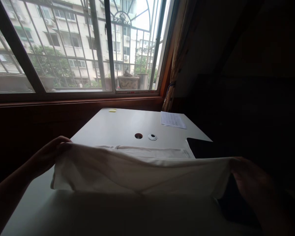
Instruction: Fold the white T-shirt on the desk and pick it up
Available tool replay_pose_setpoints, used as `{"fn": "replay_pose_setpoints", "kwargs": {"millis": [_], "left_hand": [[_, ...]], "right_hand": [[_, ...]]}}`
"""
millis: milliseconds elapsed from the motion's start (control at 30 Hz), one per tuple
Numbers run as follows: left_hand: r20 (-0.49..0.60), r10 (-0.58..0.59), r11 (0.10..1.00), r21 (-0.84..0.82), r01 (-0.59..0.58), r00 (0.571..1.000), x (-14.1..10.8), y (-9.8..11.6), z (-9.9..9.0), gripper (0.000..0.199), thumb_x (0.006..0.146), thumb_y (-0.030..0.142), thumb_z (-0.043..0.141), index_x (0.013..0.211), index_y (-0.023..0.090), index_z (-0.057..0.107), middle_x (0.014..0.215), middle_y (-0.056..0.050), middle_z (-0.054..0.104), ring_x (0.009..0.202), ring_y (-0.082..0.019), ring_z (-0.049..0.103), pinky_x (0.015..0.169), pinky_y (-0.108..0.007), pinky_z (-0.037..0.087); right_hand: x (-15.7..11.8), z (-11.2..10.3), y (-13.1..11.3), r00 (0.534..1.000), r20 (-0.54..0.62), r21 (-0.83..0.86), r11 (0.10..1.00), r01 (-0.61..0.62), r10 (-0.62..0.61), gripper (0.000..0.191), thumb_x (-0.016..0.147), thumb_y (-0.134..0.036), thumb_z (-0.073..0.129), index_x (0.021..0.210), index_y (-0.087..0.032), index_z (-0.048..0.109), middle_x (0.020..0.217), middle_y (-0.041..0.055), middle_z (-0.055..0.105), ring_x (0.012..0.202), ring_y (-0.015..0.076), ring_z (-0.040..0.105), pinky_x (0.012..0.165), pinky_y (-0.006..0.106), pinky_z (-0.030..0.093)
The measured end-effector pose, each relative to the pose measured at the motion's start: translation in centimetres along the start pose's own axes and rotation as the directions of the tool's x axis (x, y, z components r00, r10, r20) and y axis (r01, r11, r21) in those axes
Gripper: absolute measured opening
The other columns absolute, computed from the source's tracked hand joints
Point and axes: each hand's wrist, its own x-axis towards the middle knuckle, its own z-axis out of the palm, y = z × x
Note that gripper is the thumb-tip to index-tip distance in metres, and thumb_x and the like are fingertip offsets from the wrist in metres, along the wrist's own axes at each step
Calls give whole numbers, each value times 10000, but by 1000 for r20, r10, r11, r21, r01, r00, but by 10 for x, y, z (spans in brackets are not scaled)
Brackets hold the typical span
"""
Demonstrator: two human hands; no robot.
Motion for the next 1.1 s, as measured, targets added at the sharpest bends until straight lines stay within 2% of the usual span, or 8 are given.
{"fn": "replay_pose_setpoints", "kwargs": {"millis": [67, 167, 367, 500, 633, 800, 967, 1100], "left_hand": [[112, 57, 998, -40, -53, 992, 16, 3, 10, 446, 796, 564, 719, 969, 161, 638, 779, 24, 623, 714, -158, 536, 614, -243, 447], [223, 33, 998, -51, -22, 974, 43, 2, 25, 438, 837, 554, 707, 981, 148, 629, 826, 19, 638, 764, -163, 558, 642, -237, 453], [335, -149, 986, -21, 166, 930, 85, -30, 45, 528, 729, 617, 783, 957, 158, 654, 807, -17, 657, 708, -175, 592, 571, -231, 456], [289, -227, 973, 24, 230, 930, 96, -46, 47, 589, 670, 632, 812, 982, 149, 684, 820, -36, 686, 719, -196, 620, 573, -240, 484], [233, -227, 972, 110, 206, 946, 100, -51, 49, 623, 676, 658, 790, 1063, 176, 712, 910, -51, 733, 821, -235, 670, 633, -246, 523], [205, -164, 959, 263, 107, 965, 106, -58, 47, 560, 746, 692, 701, 998, 194, 745, 933, -49, 752, 892, -255, 678, 696, -250, 524], [207, -139, 911, 411, 43, 969, 108, -67, 40, 525, 805, 690, 627, 989, 211, 738, 901, -29, 748, 876, -259, 684, 694, -259, 501], [142, -1, 821, 566, -81, 990, 111, -73, 42, 490, 822, 669, 596, 1013, 237, 727, 947, -32, 740, 880, -266, 691, 748, -290, 499]], "right_hand": [[13, 12, 8, 995, 44, 84, 992, -97, 94, 357, 690, -433, 828, 968, -235, 723, 979, 43, 718, 921, 210, 678, 789, 258, 535], [31, 32, 23, 979, 130, -14, 988, -154, 155, 358, 693, -429, 817, 980, -234, 729, 955, 35, 724, 898, 213, 672, 751, 267, 522], [60, 64, 53, 962, 244, -366, 930, -23, 119, 415, 712, -520, 735, 966, -192, 750, 946, 76, 763, 913, 268, 688, 764, 329, 519], [73, 72, 71, 949, 295, -564, 822, 79, 112, 413, 723, -571, 666, 899, -205, 743, 932, 90, 771, 924, 299, 702, 818, 376, 507], [77, 74, 83, 951, 288, -692, 711, 124, 114, 420, 698, -591, 626, 870, -221, 721, 856, 79, 760, 836, 306, 707, 741, 390, 507], [74, 78, 88, 954, 299, -693, 691, 206, 15, 384, 704, -558, 590, 880, -232, 693, 868, 80, 760, 797, 286, 711, 712, 373, 510], [73, 79, 88, 953, 304, -716, 659, 230, -3, 381, 728, -564, 556, 885, -239, 676, 876, 87, 757, 804, 293, 709, 696, 376, 505], [70, 83, 89, 946, 323, -735, 626, 260, -15, 361, 715, -547, 542, 859, -237, 656, 844, 92, 750, 781, 297, 702, 692, 383, 503]]}}
